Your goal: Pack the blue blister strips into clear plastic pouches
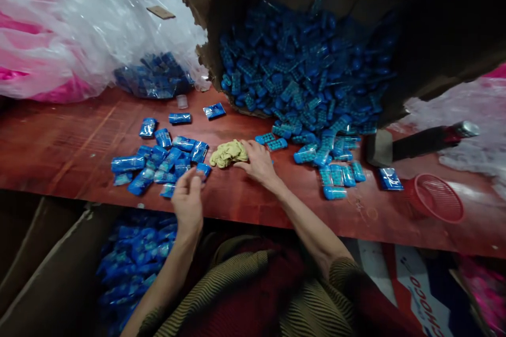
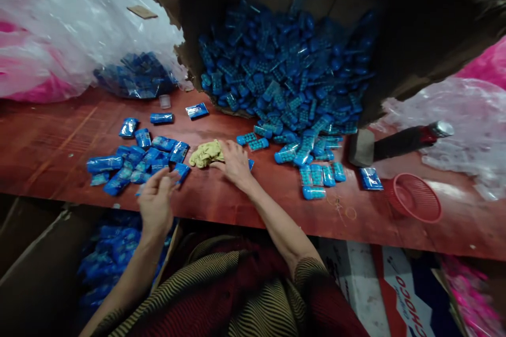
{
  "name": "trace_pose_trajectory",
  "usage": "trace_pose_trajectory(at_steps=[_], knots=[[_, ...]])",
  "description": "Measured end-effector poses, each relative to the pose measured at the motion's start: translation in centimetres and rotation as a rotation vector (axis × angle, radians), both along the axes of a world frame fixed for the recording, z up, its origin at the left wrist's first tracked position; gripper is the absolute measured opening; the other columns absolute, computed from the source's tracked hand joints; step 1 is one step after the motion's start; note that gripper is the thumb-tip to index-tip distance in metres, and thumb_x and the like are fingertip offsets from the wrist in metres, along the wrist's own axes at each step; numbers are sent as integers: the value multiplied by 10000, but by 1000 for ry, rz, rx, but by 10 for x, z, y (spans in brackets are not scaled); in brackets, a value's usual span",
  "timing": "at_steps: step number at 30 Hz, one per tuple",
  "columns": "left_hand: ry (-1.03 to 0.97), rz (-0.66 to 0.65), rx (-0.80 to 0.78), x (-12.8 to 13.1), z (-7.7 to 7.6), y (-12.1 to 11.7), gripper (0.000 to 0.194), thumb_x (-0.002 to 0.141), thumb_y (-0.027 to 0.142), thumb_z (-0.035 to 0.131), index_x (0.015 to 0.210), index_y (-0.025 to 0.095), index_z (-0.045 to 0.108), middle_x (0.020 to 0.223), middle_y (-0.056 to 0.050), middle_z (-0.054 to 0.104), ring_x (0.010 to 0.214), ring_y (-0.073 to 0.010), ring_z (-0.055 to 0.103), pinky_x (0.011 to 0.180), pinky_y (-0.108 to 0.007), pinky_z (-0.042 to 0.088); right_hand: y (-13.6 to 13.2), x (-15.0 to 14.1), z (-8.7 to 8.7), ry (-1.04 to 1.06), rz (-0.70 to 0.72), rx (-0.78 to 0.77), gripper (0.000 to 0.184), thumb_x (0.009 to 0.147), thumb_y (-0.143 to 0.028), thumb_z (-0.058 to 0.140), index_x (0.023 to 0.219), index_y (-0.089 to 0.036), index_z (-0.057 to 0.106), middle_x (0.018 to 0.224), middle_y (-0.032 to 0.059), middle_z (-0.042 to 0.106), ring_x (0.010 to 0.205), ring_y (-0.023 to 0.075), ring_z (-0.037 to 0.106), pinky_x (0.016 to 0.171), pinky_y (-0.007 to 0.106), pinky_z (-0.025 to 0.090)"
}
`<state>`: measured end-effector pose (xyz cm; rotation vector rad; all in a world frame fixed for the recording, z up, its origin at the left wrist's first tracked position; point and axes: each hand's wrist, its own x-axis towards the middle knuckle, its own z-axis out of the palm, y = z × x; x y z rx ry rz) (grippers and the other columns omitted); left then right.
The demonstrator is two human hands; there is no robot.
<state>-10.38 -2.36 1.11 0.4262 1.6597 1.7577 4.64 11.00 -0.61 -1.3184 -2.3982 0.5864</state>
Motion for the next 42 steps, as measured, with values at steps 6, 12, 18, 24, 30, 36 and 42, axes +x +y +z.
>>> trace_pose_trajectory(at_steps=[6,12,18,24,30,36,42], knots=[[145,-174,162,34,-21,41,420,728,239,674,1137,243,582,1315,-54,514,1288,-184,386,1097,-328,209,6,-50,-19,-123,65,-24,477,911,-205,412,1355,-32,378,1430,213,372,1340,311,300,1082,474,227],[642,-314,-90,44,-56,67,361,831,323,538,1138,138,576,1407,-165,405,1356,-316,266,1115,-477,137,-5,7,-7,-99,164,9,365,885,-183,443,1233,-153,549,1362,164,481,1272,314,392,1021,467,303],[968,-386,-306,54,-55,55,499,843,318,496,1292,108,443,1467,-203,302,1388,-331,183,1093,-537,210,-10,62,-40,-211,-190,241,301,889,-304,458,1055,-164,666,1159,139,617,969,279,533,751,378,392],[1016,-387,-117,77,-39,34,381,867,318,452,1201,152,527,1335,-160,470,1265,-291,393,1030,-469,342,-10,61,-51,-236,-180,374,295,901,-308,438,891,-163,694,930,85,676,805,218,512,663,311,333],[713,-476,0,83,-41,31,255,826,239,496,1049,177,602,1033,-126,626,996,-264,558,891,-407,449,-3,67,-51,-166,-96,369,340,907,-322,385,872,-151,677,929,107,669,829,221,535,687,321,369],[535,-445,52,78,-41,27,214,792,192,517,974,181,628,972,-155,638,942,-288,581,852,-425,443,-6,72,-63,-90,-100,374,350,891,-345,418,869,-155,711,954,115,689,849,234,575,714,356,424],[-69,-236,-19,84,-32,37,297,654,225,723,939,219,641,867,-74,660,648,-195,600,630,-349,467,-20,64,-43,92,-163,391,352,880,-388,460,850,-173,738,929,119,703,828,243,616,748,384,465]])
